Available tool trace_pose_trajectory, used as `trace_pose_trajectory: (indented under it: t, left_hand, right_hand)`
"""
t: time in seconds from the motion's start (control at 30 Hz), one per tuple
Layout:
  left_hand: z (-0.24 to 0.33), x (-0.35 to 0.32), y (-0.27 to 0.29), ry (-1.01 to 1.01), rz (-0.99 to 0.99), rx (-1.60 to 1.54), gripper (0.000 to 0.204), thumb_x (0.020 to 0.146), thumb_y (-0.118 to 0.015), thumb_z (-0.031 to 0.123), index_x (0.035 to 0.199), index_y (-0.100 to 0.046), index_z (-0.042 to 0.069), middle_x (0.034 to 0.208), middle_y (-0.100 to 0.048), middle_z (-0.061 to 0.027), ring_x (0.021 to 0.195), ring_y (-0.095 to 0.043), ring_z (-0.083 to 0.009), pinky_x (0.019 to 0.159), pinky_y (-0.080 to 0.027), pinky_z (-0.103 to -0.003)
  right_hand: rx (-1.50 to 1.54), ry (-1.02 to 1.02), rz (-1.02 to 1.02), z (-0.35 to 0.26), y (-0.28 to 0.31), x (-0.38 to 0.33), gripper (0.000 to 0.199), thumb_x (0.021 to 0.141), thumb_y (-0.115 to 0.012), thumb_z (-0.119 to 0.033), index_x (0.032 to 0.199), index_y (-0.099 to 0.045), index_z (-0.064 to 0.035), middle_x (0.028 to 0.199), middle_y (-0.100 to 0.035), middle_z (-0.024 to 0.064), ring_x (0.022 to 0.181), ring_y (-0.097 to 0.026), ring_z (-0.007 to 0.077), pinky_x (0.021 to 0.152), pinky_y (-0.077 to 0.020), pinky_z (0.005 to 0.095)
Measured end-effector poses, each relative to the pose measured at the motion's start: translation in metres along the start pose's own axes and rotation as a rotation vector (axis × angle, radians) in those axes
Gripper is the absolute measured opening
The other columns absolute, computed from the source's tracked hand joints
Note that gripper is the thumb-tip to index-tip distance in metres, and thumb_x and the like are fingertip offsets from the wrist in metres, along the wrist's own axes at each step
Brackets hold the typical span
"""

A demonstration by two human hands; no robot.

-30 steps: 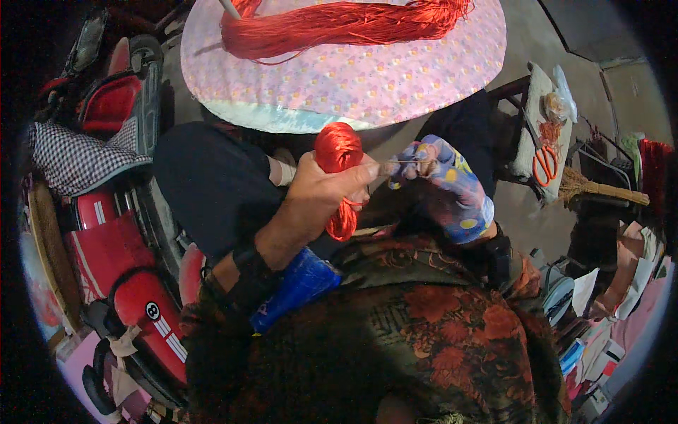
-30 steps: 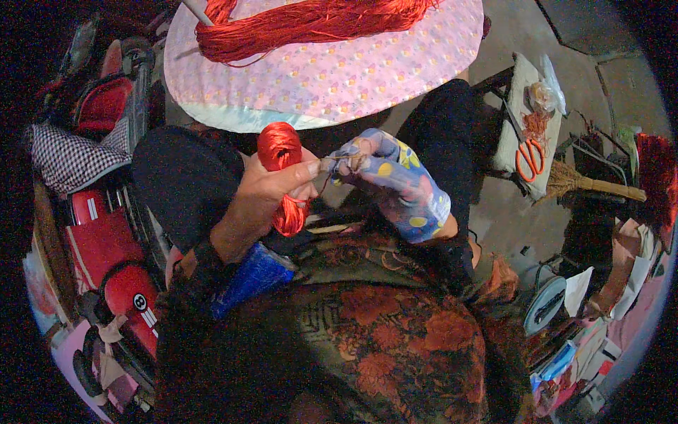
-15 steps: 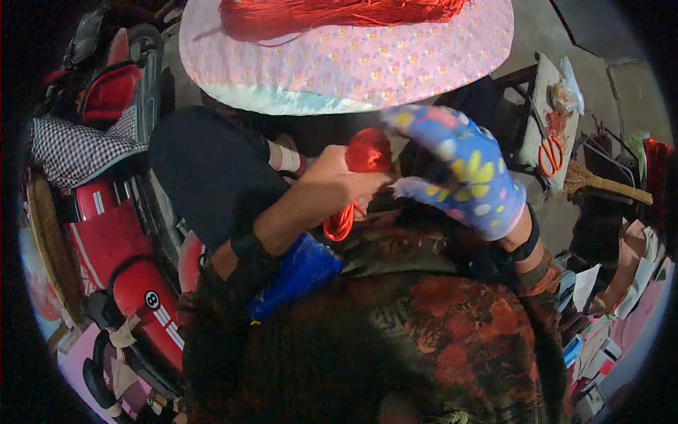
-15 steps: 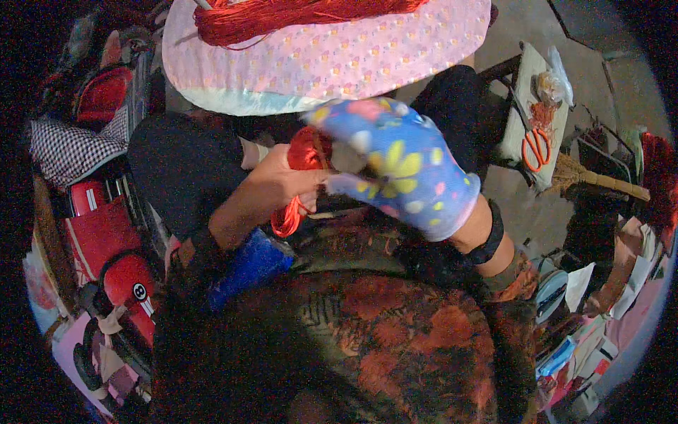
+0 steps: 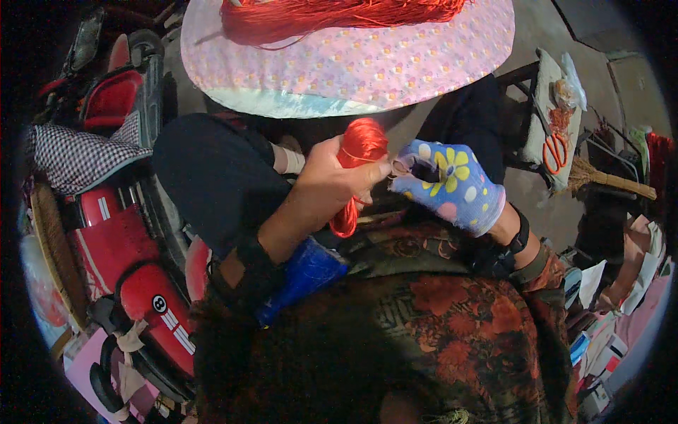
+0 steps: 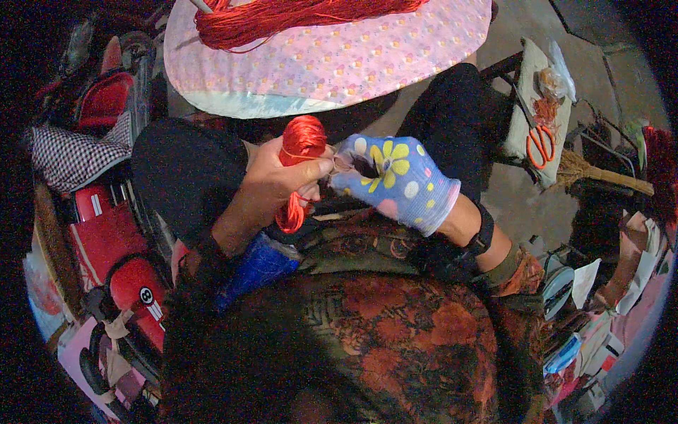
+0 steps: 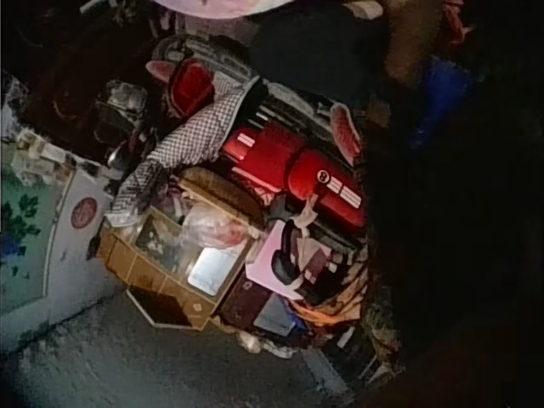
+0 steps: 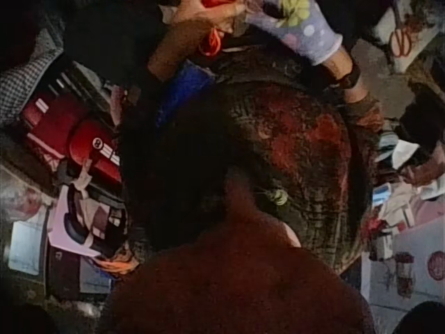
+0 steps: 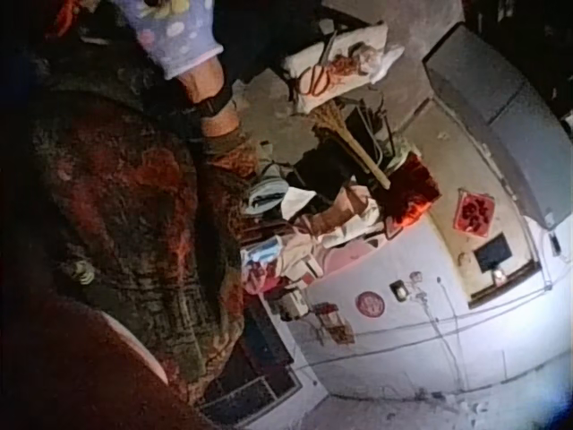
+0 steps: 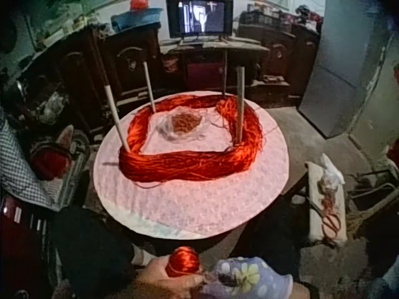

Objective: The recorder winds red string from a large coil around a blue rectangular package, then cuts the string and ties it off.

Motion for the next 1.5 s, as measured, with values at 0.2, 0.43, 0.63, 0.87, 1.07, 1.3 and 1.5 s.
trace_pose_trajectory:
  t: [0.2, 0.43, 0.63, 0.87, 1.07, 1.3, 1.5]
  left_hand:
    - [0.007, 0.000, -0.009, -0.062, -0.074, -0.242, 0.024, 0.087, -0.068, 0.021, 0.100, -0.056, 0.005, 0.072, -0.056, 0.0016, 0.060, -0.053, -0.0068, 0.056, -0.045, -0.023]
    - [-0.014, 0.021, 0.002, -0.144, 0.058, -0.107, 0.026, 0.085, -0.071, 0.025, 0.096, -0.060, 0.004, 0.075, -0.062, -0.0023, 0.067, -0.058, -0.0109, 0.065, -0.049, -0.028]
    - [-0.033, 0.039, 0.016, -0.206, 0.035, 0.386, 0.026, 0.080, -0.073, 0.026, 0.092, -0.063, 0.004, 0.075, -0.064, -0.0025, 0.069, -0.061, -0.0136, 0.066, -0.050, -0.033]
    - [-0.008, -0.002, -0.013, 0.138, -0.203, -0.438, 0.014, 0.084, -0.070, 0.012, 0.089, -0.060, 0.005, 0.060, -0.047, 0.0017, 0.049, -0.045, -0.0078, 0.049, -0.039, -0.026]
    - [0.001, -0.007, -0.016, 0.078, -0.179, -0.016, 0.019, 0.080, -0.073, 0.015, 0.086, -0.061, 0.002, 0.064, -0.056, -0.0048, 0.053, -0.054, -0.0149, 0.055, -0.046, -0.031]
    - [-0.024, 0.008, -0.027, -0.213, -0.166, 1.225, 0.035, 0.074, -0.077, 0.023, 0.095, -0.061, -0.001, 0.080, -0.065, -0.0195, 0.075, -0.065, -0.0263, 0.071, -0.050, -0.035]
    - [-0.019, 0.020, -0.006, -0.119, -0.103, 0.326, 0.028, 0.078, -0.076, 0.016, 0.096, -0.060, 0.001, 0.083, -0.067, -0.0075, 0.074, -0.063, -0.0149, 0.068, -0.052, -0.033]
  right_hand:
    - [-0.200, 0.237, 0.129, -0.031, 0.009, -0.003, 0.018, 0.076, -0.074, -0.018, 0.089, -0.065, -0.0091, 0.074, -0.061, 0.0079, 0.068, -0.061, 0.0288, 0.072, -0.0492, 0.0346]
    - [-0.396, 0.464, -0.055, -0.065, -0.024, -0.005, 0.017, 0.075, -0.066, -0.019, 0.092, -0.062, -0.0151, 0.077, -0.061, 0.0052, 0.074, -0.062, 0.0289, 0.087, -0.0498, 0.0380]
    - [-0.026, 0.513, 0.032, -0.057, -0.042, 0.005, 0.027, 0.080, -0.066, -0.026, 0.103, -0.063, -0.0115, 0.081, -0.065, 0.0091, 0.074, -0.064, 0.0290, 0.068, -0.0517, 0.0355]
    - [0.407, -0.021, -0.045, 0.000, 0.008, -0.005, 0.020, 0.080, -0.073, -0.019, 0.091, -0.065, -0.0045, 0.082, -0.064, 0.0033, 0.072, -0.060, 0.0118, 0.064, -0.0483, 0.0267]
    - [0.709, -0.331, 0.068, 0.080, -0.003, -0.016, 0.020, 0.081, -0.071, -0.022, 0.090, -0.065, -0.0050, 0.081, -0.063, -0.0004, 0.072, -0.054, 0.0074, 0.065, -0.0454, 0.0248]
    - [-0.038, -0.022, -0.046, 0.022, -0.010, 0.021, 0.014, 0.081, -0.064, -0.020, 0.081, -0.062, -0.0063, 0.077, -0.065, 0.0093, 0.069, -0.063, 0.0254, 0.061, -0.0492, 0.0344]
    - [-0.599, 0.426, -0.026, -0.060, -0.025, -0.002, 0.033, 0.072, -0.067, -0.017, 0.104, -0.059, -0.0133, 0.074, -0.061, 0.0078, 0.069, -0.063, 0.0301, 0.058, -0.0493, 0.0390]
Point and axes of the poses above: each hand's wrist, its own x-axis towards the middle knuckle, its own y-axis out of the back of the hand, z = x × y, the point moved 10 cm from there along x, towards the middle knuckle
